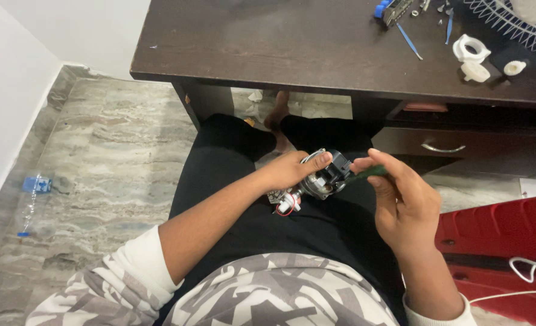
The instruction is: The person sits on the floor and works on a disassembled electric fan motor, using a screwdriver to tighten screws on the motor housing and attaching a white plastic component to the shaft. The fan cage and blades remain on the table nearby.
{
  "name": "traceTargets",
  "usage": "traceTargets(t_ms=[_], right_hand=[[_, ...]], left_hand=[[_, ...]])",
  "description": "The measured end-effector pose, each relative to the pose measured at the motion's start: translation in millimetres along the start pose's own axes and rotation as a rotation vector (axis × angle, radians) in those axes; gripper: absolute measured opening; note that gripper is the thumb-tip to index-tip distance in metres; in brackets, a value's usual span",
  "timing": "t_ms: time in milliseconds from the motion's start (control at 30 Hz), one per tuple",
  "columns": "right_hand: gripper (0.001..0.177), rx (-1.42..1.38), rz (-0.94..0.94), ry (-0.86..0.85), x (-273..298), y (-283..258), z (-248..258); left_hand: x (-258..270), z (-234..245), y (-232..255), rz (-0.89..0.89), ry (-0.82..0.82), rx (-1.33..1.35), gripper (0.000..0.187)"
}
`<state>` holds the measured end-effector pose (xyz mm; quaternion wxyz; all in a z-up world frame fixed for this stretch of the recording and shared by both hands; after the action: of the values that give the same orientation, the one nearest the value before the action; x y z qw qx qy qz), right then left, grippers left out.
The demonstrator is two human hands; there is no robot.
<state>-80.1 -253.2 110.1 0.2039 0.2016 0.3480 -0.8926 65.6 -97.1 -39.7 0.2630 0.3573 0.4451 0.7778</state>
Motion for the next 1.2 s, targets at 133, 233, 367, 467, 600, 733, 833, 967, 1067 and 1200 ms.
traceTargets(t_ms=[133,233,367,467,600,733,833,967,1067,1200], right_hand=[[0.033,-0.012,-0.053,-0.072,-0.1,1.8,2.9],[0.034,0.012,-0.075,-0.103,-2.6,4.5,3.8],[0.028,0.084,0.036,-0.077,0.4,2.0,2.5],[0.023,0.187,-0.057,-0.057,2.9,2.8,-7.2],[0.018,0.193,-0.075,0.022,13.1,-1.7,-15.7],[0.016,0.041,-0.128,0.092,20.5,0.3,-19.3],[0.015,0.033,-0.178,0.107,27.0,4.4,-21.4],[0.014,0.096,-0.25,0.117,39.0,8.8,-24.9],[0.018,0.08,-0.174,0.225,46.6,9.9,-18.7],[0.016,-0.5,-0.086,0.359,48.7,34.3,-5.4]], left_hand=[[-1.6,-5.1,-0.3,-0.078,-0.05,0.075,0.098],[-2.7,-3.3,0.7,-0.067,-0.023,0.015,0.099],[-1.9,-3.0,1.7,-0.046,-0.045,0.002,0.101],[-1.7,-2.3,2.6,-0.048,-0.024,-0.023,0.1],[-3.2,-7.0,-1.4,-0.088,-0.068,0.059,0.1],[-2.6,-3.7,-13.3,-0.066,-0.052,0.042,0.096],[-0.7,0.5,-15.6,-0.144,-0.116,0.088,0.079],[20.2,1.8,0.9,-0.251,-0.122,0.073,0.065],[45.7,0.6,29.2,-0.172,-0.057,0.026,0.074],[75.1,16.9,79.1,-0.28,0.005,0.148,0.079]])
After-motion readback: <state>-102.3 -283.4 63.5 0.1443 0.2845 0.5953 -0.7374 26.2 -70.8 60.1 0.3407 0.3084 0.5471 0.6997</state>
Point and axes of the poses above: each hand's wrist, its own x-axis away from the middle knuckle, its own z-axis out of the back of the hand, y = z × x, the point moved 3 cm from there along -x, towards the middle knuckle, and after that the axes turned 14 degrees about -y, right-handed, at the moved point
